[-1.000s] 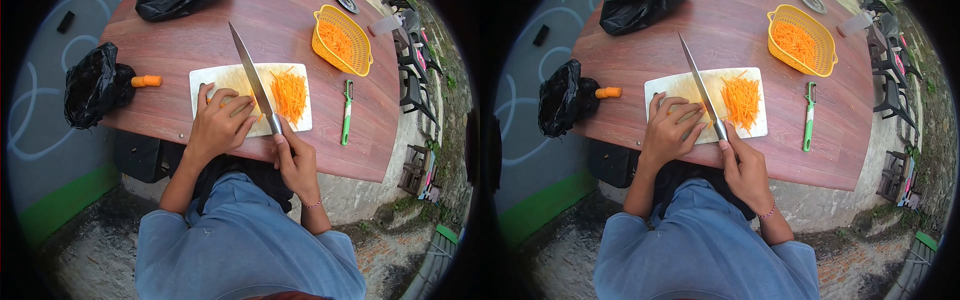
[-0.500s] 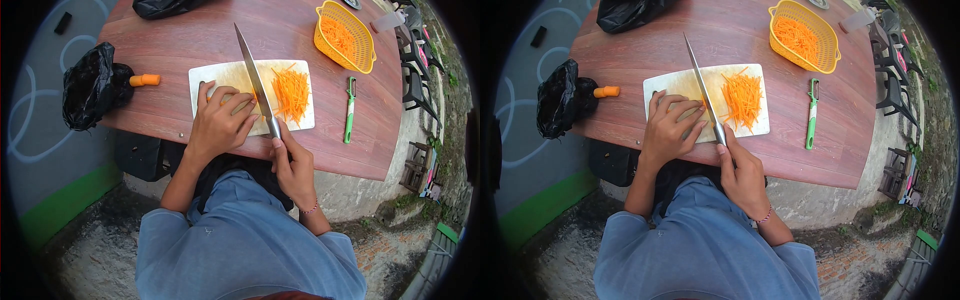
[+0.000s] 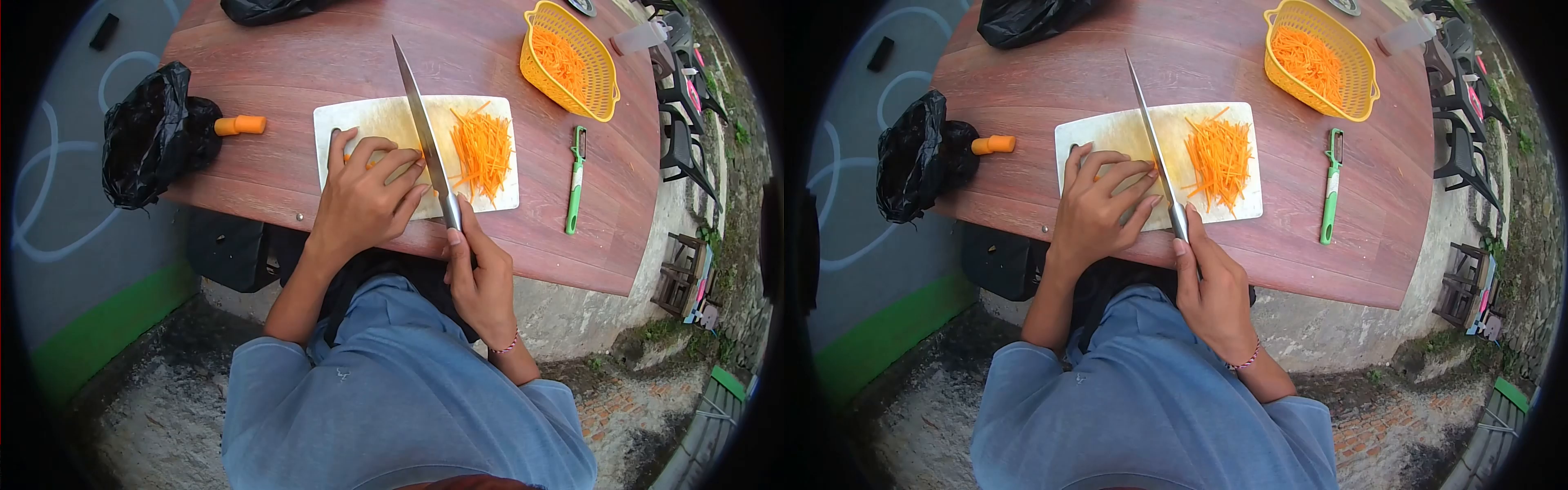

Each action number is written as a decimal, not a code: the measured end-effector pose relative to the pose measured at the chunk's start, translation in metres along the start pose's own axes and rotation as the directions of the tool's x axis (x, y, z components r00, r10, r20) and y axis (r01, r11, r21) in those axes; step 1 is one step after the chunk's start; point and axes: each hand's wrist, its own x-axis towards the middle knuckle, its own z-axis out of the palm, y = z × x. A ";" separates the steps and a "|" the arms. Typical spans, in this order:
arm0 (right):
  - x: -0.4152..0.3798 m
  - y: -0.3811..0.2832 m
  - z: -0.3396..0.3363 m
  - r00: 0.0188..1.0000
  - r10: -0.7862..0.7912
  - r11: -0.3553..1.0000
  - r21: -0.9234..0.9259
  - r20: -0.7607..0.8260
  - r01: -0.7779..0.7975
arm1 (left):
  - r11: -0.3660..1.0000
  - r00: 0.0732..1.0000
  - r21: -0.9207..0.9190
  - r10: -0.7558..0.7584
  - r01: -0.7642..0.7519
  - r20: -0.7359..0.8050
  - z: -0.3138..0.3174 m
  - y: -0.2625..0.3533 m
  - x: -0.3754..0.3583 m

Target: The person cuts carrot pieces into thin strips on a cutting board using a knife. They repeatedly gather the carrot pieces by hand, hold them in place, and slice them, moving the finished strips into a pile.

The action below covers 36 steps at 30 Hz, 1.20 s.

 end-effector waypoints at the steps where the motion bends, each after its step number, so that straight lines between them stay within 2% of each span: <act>1: -0.001 0.002 0.001 1.000 -0.020 1.000 -0.012 -0.002 0.020 | 1.000 1.000 0.001 -0.001 0.001 0.001 0.000 0.000 0.000; 6: -0.006 -0.005 0.005 0.999 -0.048 0.997 -0.061 -0.010 0.047 | 1.000 1.000 -0.012 0.015 -0.015 -0.016 0.002 -0.001 0.000; 11: 0.004 -0.011 0.012 0.985 -0.170 0.958 -0.240 -0.041 0.156 | 1.000 1.000 -0.007 0.022 -0.022 -0.019 0.003 -0.002 0.001; 18: 0.045 -0.012 0.020 0.971 -0.223 0.949 -0.248 -0.082 0.197 | 1.000 1.000 0.003 0.021 -0.021 -0.011 -0.001 0.000 0.001; 21: 0.037 -0.006 0.010 0.973 -0.216 0.966 -0.164 -0.083 0.200 | 1.000 0.999 -0.005 0.017 -0.017 -0.031 0.002 0.000 0.000; 23: 0.027 -0.005 0.002 0.992 -0.095 0.990 -0.113 -0.081 0.085 | 1.000 1.000 0.003 0.013 -0.013 -0.022 0.001 0.000 0.000; 25: 0.025 0.004 -0.003 0.992 -0.078 0.994 -0.083 -0.096 0.070 | 1.000 1.000 0.008 0.011 -0.011 -0.010 0.001 0.001 -0.001; 27: 0.029 0.007 -0.007 0.993 0.053 0.998 0.021 -0.102 -0.051 | 1.000 1.000 0.009 0.014 -0.014 -0.009 0.001 0.001 -0.001; 32: 0.022 0.000 -0.005 0.995 0.072 0.995 0.071 -0.065 -0.067 | 1.000 1.000 0.019 0.012 -0.012 -0.015 0.001 0.001 -0.002; 34: 0.018 0.002 0.001 0.999 -0.014 0.998 0.065 -0.050 0.017 | 1.000 1.000 0.018 0.012 -0.012 -0.016 0.001 0.001 -0.002; 36: 0.015 0.001 0.005 0.999 -0.005 0.998 0.063 -0.041 0.007 | 1.000 1.000 0.020 0.008 -0.008 -0.011 0.001 0.001 -0.002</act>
